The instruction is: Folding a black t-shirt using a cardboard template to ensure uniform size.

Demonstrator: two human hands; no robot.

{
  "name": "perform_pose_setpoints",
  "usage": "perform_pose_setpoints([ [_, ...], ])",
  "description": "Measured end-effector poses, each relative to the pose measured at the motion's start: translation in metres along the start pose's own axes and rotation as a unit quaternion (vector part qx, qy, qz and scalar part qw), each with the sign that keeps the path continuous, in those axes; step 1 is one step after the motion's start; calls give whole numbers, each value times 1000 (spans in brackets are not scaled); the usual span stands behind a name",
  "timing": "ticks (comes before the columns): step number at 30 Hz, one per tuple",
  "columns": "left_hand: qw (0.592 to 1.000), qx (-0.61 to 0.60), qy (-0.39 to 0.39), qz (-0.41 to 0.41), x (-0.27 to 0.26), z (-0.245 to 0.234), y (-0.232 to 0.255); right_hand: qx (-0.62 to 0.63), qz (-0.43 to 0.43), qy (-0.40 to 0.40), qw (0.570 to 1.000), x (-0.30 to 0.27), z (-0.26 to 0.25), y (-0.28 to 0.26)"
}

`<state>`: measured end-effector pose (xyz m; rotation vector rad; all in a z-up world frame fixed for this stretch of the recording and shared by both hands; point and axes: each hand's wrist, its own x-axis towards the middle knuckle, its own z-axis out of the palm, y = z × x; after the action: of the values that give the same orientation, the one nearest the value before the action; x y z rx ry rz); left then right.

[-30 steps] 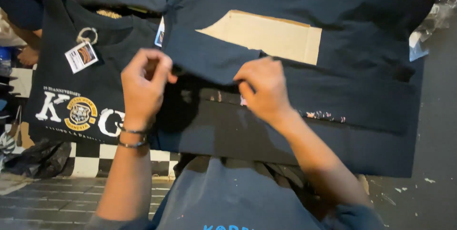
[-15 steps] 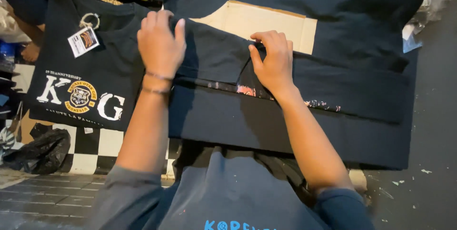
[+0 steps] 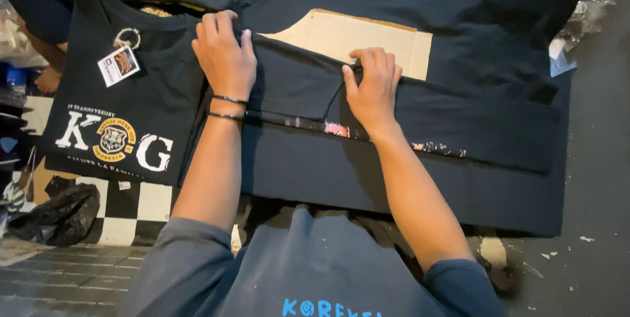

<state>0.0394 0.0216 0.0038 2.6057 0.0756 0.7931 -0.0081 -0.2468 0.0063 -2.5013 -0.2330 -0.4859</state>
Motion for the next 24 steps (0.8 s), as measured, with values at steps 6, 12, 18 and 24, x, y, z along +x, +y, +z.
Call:
perform_pose_setpoints([
  [6, 963, -125, -72, 229, -15, -48, 49, -39, -130, 4, 991, -11, -8, -25],
  [12, 944, 4, -291, 154, -46, -37, 49, -88, -78, -174, 978, -25, 5, -19],
  [18, 942, 3, -298, 155, -50, -35, 47, -75, -81, -179, 978, -43, -47, -18],
  [24, 944, 0, -253, 211, -62, -33, 79, -174, -8, -170, 970, -79, -70, 24],
])
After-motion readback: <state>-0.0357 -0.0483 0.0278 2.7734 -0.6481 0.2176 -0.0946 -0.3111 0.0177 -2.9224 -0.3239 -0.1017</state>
